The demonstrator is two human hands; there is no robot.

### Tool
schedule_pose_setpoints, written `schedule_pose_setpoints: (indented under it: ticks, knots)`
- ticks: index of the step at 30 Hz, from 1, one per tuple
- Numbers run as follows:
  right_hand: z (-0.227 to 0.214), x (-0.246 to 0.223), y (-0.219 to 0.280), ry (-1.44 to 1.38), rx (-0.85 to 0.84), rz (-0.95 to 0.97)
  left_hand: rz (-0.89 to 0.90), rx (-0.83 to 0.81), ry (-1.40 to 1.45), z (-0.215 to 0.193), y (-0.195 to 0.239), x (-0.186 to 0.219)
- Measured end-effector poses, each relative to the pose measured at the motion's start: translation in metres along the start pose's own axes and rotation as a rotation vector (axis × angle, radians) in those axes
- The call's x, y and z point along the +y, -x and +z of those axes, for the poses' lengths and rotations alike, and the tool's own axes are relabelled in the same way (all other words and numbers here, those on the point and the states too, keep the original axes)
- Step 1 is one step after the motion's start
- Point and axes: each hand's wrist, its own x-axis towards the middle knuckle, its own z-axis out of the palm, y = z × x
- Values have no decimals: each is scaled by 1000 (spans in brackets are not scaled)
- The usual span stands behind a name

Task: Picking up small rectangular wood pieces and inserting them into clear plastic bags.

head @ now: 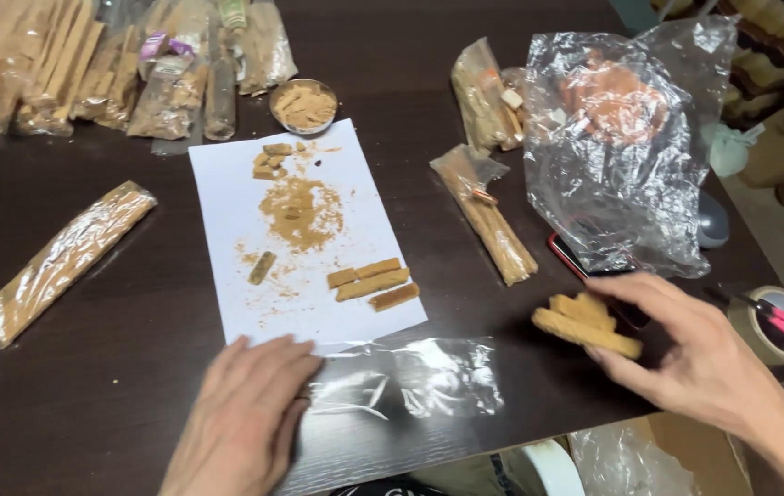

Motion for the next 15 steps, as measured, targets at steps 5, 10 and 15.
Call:
schedule_pose_setpoints:
  ticks: [5,10,15]
  knots:
    - [4,7,29,-17,-38,206,88,-11,33,16,-31,59]
    - [8,22,37,-99,-74,56,328,64,-190,106,-46,109]
    - [6,38,47,-143,-89,11,345,139,-231,101,-48,104]
